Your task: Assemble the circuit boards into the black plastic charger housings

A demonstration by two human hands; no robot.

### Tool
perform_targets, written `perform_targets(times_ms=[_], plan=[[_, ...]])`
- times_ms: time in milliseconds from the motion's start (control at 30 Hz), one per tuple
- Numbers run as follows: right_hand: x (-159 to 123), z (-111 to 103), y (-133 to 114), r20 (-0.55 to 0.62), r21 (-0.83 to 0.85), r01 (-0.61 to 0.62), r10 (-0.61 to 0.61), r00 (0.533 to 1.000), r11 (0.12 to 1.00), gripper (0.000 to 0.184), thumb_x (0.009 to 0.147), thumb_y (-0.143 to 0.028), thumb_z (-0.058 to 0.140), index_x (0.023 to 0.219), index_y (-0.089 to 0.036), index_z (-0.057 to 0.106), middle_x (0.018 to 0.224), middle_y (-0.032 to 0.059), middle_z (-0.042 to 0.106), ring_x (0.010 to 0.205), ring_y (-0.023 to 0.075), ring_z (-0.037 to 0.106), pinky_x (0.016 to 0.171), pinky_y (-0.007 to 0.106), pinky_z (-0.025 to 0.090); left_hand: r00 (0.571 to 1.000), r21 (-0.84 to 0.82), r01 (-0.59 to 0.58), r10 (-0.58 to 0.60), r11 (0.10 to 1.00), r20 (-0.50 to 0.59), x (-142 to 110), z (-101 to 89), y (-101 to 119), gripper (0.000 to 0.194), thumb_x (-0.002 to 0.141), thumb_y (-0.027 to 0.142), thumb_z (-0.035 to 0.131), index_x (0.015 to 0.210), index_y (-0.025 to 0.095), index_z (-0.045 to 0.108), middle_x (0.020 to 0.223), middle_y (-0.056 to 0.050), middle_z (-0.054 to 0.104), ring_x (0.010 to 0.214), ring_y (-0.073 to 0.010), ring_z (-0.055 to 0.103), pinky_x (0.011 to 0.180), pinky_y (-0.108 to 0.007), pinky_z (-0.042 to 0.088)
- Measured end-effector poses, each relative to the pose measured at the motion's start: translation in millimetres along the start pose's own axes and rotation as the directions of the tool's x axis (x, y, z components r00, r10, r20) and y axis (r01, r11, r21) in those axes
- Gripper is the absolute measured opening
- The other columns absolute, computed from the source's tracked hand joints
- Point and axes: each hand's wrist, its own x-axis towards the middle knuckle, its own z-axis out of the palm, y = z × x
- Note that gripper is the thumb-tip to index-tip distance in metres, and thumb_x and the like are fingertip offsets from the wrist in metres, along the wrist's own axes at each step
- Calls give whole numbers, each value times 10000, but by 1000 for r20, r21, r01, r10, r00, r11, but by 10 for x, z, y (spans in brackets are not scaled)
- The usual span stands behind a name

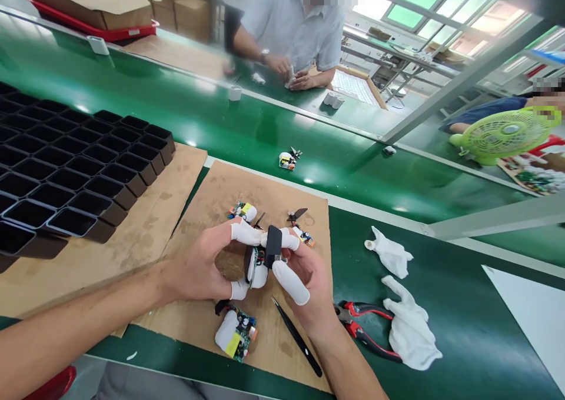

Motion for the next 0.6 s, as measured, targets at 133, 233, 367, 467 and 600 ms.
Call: perform_targets(times_ms=[133,233,367,467,600], plan=[[11,8,-20,35,33,-21,20,999,999,323,904,-482,968,1151,-300,868,1116,49,806,1061,276,739,1002,390,615,1000,-2,-30,30,1000,2,-6,-7,-13,668,749,74,845,1379,236,693,1276,-72,833,1156,-274,815,1103,-435,643],[10,13,-38,61,78,-48,43,997,996,296,949,-485,935,1187,-317,876,1176,53,806,1142,288,732,1036,399,594,1000,4,-22,22,1000,6,-16,-19,-9,668,750,61,834,1377,239,687,1278,-68,831,1180,-278,811,1143,-452,628],[-3,13,-51,71,99,-50,44,997,994,296,954,-493,940,1207,-348,889,1176,42,794,1171,285,714,1016,379,568,1000,-13,-20,20,1000,4,-27,-16,-13,671,737,64,849,1364,239,691,1266,-73,817,1160,-280,817,1104,-437,654],[-12,11,-41,48,96,-47,42,998,994,308,963,-523,929,1221,-360,891,1171,39,793,1135,274,710,1004,373,562,1000,-25,-6,6,1000,-3,-26,-2,-20,667,730,74,873,1352,238,694,1250,-80,809,1143,-284,823,1077,-438,670],[-22,6,-18,40,82,-54,50,998,995,350,967,-548,917,1257,-355,886,1219,52,808,1140,284,713,1039,394,567,1000,-14,-22,22,1000,-7,-10,4,-16,662,740,86,875,1357,241,689,1236,-81,820,1105,-284,835,1069,-463,679]])
